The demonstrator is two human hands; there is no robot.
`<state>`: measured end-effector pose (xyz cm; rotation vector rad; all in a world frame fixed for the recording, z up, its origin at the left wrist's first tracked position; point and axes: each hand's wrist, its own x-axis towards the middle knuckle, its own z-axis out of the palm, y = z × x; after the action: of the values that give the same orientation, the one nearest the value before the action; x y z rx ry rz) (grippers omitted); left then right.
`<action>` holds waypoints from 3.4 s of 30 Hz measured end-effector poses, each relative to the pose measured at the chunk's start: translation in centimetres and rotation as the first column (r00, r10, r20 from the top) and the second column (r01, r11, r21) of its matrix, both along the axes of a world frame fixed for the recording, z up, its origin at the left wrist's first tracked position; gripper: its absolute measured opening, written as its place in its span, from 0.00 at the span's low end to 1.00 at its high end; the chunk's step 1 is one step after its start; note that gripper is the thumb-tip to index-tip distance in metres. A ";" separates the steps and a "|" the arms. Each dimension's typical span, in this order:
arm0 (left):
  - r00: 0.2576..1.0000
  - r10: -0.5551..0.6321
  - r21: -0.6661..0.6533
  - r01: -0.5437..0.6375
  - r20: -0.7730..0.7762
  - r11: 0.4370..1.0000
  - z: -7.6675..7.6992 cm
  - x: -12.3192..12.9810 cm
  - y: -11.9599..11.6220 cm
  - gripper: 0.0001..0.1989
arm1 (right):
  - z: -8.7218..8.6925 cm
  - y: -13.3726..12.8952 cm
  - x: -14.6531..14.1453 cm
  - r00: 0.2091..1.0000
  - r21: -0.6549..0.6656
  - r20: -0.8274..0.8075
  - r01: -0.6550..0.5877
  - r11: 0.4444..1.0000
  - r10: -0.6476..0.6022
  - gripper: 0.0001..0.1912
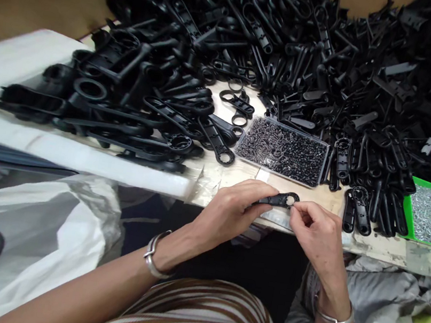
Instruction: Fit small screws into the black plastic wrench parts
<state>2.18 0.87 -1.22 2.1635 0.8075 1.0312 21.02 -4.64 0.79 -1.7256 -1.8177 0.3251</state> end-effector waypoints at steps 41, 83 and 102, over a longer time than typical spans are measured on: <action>0.947 0.032 0.293 0.067 -0.320 0.954 -0.4 3.1 0.8 0.12 | -0.6 -0.2 -0.3 0.998 0.038 -0.021 -0.062 0.997 0.063 0.07; 0.991 0.102 0.160 -0.115 0.084 0.980 -1.5 0.0 -0.9 0.07 | 0.2 -0.5 -0.1 0.997 0.068 0.075 -0.031 0.997 0.026 0.06; 0.990 0.096 0.053 -0.102 0.103 0.993 -1.4 -0.2 -0.5 0.11 | 1.1 0.3 -1.8 0.856 0.066 0.510 -0.145 0.987 0.091 0.12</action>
<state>2.01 0.39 -2.63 2.1184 0.8549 1.2178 19.24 -4.34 1.94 -1.7380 -2.2708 -0.1994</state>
